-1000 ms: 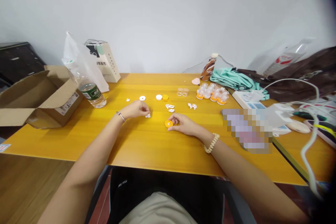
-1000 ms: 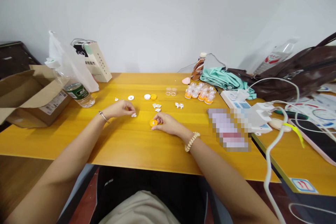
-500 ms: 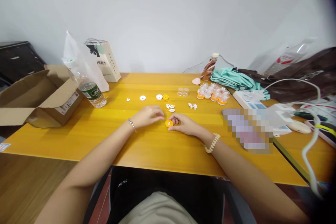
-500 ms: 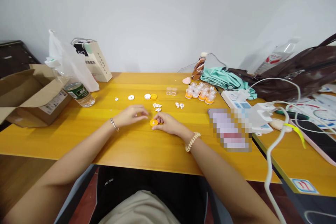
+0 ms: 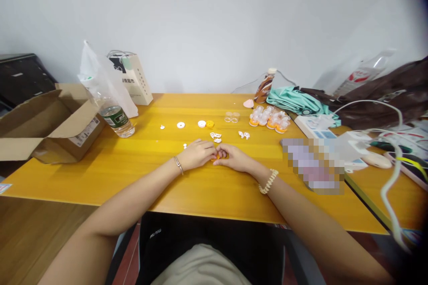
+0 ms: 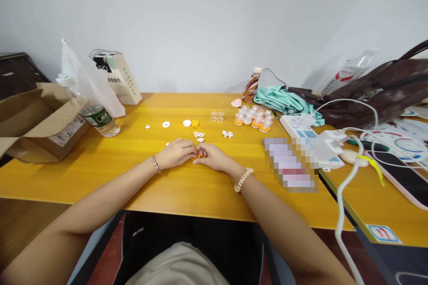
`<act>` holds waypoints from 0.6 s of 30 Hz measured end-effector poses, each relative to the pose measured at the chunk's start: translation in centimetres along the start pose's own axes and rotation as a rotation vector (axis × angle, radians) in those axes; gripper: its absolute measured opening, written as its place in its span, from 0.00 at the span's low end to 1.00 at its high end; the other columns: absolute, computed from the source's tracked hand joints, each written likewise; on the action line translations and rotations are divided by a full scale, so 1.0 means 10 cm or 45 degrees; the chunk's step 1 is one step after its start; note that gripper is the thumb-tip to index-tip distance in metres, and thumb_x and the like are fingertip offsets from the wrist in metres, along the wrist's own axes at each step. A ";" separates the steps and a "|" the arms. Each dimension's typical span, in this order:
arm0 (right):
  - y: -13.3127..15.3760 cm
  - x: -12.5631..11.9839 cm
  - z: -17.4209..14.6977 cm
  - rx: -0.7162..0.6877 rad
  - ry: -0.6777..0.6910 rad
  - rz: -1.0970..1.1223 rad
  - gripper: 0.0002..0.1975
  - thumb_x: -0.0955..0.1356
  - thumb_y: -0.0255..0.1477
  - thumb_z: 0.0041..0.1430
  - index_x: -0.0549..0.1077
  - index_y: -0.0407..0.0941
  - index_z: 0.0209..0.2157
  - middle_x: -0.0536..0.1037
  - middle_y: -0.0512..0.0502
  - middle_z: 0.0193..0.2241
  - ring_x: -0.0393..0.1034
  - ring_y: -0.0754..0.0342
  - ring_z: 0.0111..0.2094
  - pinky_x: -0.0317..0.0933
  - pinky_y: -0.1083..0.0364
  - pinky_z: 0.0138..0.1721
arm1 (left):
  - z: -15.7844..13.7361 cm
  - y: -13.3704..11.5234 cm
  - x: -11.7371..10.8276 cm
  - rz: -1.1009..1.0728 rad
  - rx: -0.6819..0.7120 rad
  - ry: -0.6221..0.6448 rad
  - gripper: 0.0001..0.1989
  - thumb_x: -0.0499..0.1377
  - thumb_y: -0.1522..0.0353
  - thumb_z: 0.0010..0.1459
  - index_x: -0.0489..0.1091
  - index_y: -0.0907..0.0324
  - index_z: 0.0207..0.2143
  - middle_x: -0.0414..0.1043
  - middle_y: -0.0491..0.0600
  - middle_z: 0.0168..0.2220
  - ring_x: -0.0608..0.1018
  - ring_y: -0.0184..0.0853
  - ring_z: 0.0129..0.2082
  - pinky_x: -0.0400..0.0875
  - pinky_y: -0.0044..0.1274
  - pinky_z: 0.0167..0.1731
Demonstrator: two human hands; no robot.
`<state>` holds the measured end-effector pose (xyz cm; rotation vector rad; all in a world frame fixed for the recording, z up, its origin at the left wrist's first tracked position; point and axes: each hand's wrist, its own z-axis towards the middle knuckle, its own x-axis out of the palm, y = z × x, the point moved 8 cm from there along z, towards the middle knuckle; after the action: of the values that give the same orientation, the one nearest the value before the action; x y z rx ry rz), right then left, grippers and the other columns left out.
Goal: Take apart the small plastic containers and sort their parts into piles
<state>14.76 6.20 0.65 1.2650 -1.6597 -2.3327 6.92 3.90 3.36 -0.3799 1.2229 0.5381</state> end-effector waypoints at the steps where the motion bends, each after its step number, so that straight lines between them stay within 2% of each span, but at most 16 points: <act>1: 0.00 0.00 0.00 0.000 -0.002 0.001 0.13 0.71 0.35 0.45 0.65 0.43 0.27 0.62 0.55 0.23 0.56 0.60 0.25 0.54 0.58 0.28 | 0.00 -0.01 0.00 0.049 0.012 0.002 0.12 0.47 0.64 0.62 0.67 0.60 0.36 0.69 0.49 0.33 0.71 0.31 0.33 0.58 0.23 0.34; 8: 0.01 -0.01 0.01 0.002 -0.013 0.010 0.13 0.70 0.35 0.45 0.64 0.43 0.27 0.61 0.55 0.21 0.55 0.60 0.24 0.53 0.58 0.27 | 0.01 -0.06 0.01 0.160 0.033 0.024 0.12 0.46 0.67 0.62 0.67 0.61 0.36 0.68 0.50 0.34 0.71 0.32 0.33 0.57 0.25 0.33; 12: 0.00 -0.02 0.01 0.009 -0.005 0.006 0.12 0.70 0.35 0.45 0.65 0.43 0.27 0.61 0.55 0.21 0.55 0.60 0.24 0.54 0.58 0.27 | 0.01 -0.03 -0.02 0.048 -0.011 0.033 0.13 0.46 0.66 0.62 0.68 0.60 0.36 0.68 0.49 0.34 0.71 0.31 0.34 0.60 0.24 0.33; 16: 0.00 -0.01 0.00 0.031 0.001 0.032 0.13 0.70 0.34 0.45 0.66 0.43 0.29 0.62 0.55 0.22 0.56 0.60 0.24 0.54 0.59 0.27 | 0.01 -0.01 -0.03 -0.132 0.022 0.038 0.12 0.47 0.65 0.62 0.68 0.59 0.36 0.68 0.48 0.35 0.71 0.30 0.34 0.62 0.22 0.35; 18: 0.00 -0.01 0.00 0.044 0.000 0.048 0.13 0.70 0.34 0.45 0.66 0.43 0.30 0.63 0.55 0.22 0.57 0.60 0.24 0.55 0.58 0.27 | 0.01 -0.01 -0.03 -0.125 0.021 0.036 0.12 0.47 0.65 0.62 0.69 0.59 0.36 0.67 0.48 0.34 0.71 0.30 0.33 0.62 0.22 0.34</act>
<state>14.84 6.22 0.73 1.2281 -1.7157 -2.2922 6.92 3.83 3.68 -0.4328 1.2282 0.4393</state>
